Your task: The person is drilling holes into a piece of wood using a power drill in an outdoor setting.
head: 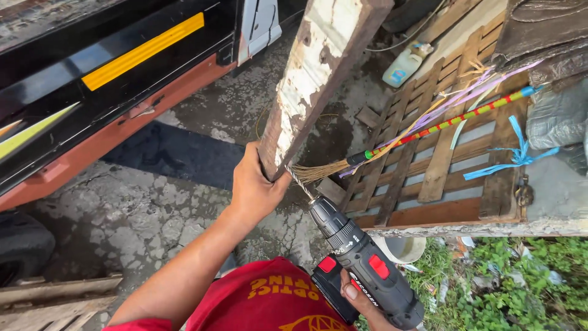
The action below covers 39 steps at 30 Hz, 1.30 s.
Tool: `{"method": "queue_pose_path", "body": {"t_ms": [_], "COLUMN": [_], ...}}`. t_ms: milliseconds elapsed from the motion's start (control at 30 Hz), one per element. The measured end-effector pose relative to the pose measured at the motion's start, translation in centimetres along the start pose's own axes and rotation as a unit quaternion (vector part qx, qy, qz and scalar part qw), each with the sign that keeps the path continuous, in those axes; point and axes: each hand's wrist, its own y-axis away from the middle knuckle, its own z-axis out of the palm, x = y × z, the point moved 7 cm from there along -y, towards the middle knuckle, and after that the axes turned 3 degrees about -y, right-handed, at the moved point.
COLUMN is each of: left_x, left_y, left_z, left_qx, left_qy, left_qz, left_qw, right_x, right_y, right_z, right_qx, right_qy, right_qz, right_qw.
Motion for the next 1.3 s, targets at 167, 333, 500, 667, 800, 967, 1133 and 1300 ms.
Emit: {"method": "queue_pose_path", "body": {"t_ms": [167,333,500,667,800,967,1133,1300], "left_x": [0.0,1.4,2.2,3.8,4.6,4.7,5.1,5.5], "left_y": [-0.7,-1.6,-1.9,-1.9,-1.7,-1.7,-1.7,-1.8], "left_z": [1.3,2.7,4.8,6.6,8.1,9.8,11.1,12.0], "left_qx": [-0.005,-0.007,-0.015,-0.011,-0.016,-0.035,-0.043,-0.038], "left_qy": [0.012,0.008,-0.017,-0.015,-0.007,-0.007,0.002,0.016], "left_qz": [0.005,-0.009,0.004,0.036,0.037,0.03,0.028,0.046], "left_qw": [1.0,1.0,1.0,0.999,0.999,0.999,0.999,0.998], "right_x": [-7.0,-7.5,-5.7,-4.1,-5.5,-4.1,-3.0,-1.4], "right_y": [-5.7,-6.1,-5.2,-5.4,-5.2,-4.5,-4.0,-3.7], "right_z": [0.1,-1.7,-4.5,-6.4,-6.3,-7.6,-8.7,-9.8], "right_qx": [0.122,0.061,0.106,0.109,0.077,0.114,0.13,0.139], "right_qy": [0.041,0.09,0.198,0.234,0.228,0.217,0.221,0.244], "right_qz": [0.081,0.038,-0.005,0.04,-0.035,-0.014,-0.022,-0.025], "right_qw": [0.988,0.993,0.974,0.965,0.97,0.969,0.966,0.959]}}
